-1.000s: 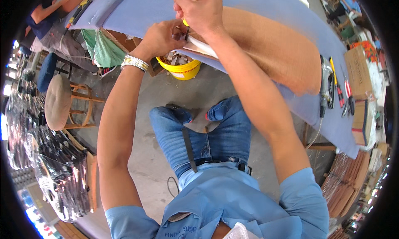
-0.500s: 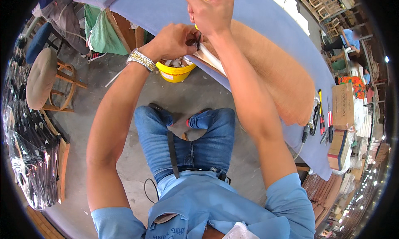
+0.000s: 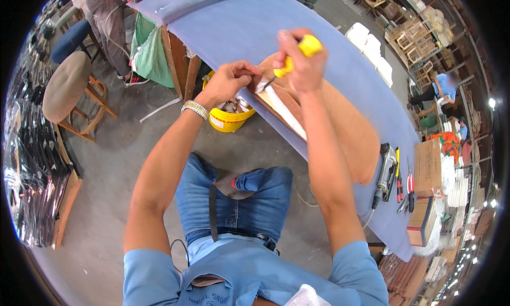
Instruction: The person staples a fabric cover onto a foam cushion using a staple gun, then trims excess fabric with a utility knife. They repeat this process on multiple cushions, stacking finished units on a nearby pallet.
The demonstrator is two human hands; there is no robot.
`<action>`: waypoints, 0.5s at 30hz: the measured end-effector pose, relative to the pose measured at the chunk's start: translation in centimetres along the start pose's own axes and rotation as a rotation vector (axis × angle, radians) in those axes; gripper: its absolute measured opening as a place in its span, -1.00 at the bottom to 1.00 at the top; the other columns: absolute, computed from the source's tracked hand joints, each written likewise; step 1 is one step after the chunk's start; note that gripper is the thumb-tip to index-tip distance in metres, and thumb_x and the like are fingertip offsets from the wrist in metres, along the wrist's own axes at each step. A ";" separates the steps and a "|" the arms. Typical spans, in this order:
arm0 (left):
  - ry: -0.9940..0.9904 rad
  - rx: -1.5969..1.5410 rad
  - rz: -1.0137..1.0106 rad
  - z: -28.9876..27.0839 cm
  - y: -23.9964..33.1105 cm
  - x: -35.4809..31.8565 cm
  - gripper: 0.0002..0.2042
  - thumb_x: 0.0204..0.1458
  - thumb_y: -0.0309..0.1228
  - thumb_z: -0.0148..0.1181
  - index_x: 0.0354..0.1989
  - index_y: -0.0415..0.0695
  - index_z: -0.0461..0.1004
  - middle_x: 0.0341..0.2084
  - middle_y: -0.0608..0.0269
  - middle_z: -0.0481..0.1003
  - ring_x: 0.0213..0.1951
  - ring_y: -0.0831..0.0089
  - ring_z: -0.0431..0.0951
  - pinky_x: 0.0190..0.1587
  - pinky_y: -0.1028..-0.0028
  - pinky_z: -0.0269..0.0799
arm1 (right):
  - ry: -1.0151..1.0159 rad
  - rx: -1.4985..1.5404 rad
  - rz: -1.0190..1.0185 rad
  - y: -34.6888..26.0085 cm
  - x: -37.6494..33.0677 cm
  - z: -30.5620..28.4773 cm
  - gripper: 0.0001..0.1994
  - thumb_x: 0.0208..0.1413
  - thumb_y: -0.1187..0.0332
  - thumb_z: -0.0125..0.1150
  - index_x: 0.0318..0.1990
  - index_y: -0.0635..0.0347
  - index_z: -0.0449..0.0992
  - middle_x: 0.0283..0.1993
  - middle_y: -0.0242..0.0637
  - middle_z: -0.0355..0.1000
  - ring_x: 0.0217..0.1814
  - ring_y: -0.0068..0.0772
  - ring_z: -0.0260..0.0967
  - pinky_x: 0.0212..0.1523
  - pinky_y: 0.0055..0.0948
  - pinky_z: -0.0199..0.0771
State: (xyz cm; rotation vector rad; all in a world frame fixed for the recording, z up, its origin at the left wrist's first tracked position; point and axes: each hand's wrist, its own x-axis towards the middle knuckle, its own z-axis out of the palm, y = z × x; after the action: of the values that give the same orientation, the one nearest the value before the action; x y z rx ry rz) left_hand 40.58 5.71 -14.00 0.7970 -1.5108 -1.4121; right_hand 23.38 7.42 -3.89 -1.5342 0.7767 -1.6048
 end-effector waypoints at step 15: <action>0.005 -0.164 -0.251 2.6 3.1 -2.0 -0.50 0.40 -0.21 -0.05 0.45 -0.11 0.23 -0.33 0.06 0.60 -0.58 0.46 0.60 -0.53 0.55 0.58 | 0.550 -1.600 0.323 -16.0 -22.8 -42.1 -0.72 0.25 0.18 0.35 -0.17 0.24 0.55 -0.37 -0.21 0.45 -0.39 -0.32 0.41 -0.36 -0.27 0.42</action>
State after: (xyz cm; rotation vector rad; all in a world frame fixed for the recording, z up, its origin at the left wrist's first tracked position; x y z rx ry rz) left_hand 39.33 9.00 -11.14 0.9105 -1.3050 -1.6931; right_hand -20.74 31.76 -6.03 -1.6377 2.8763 -1.0047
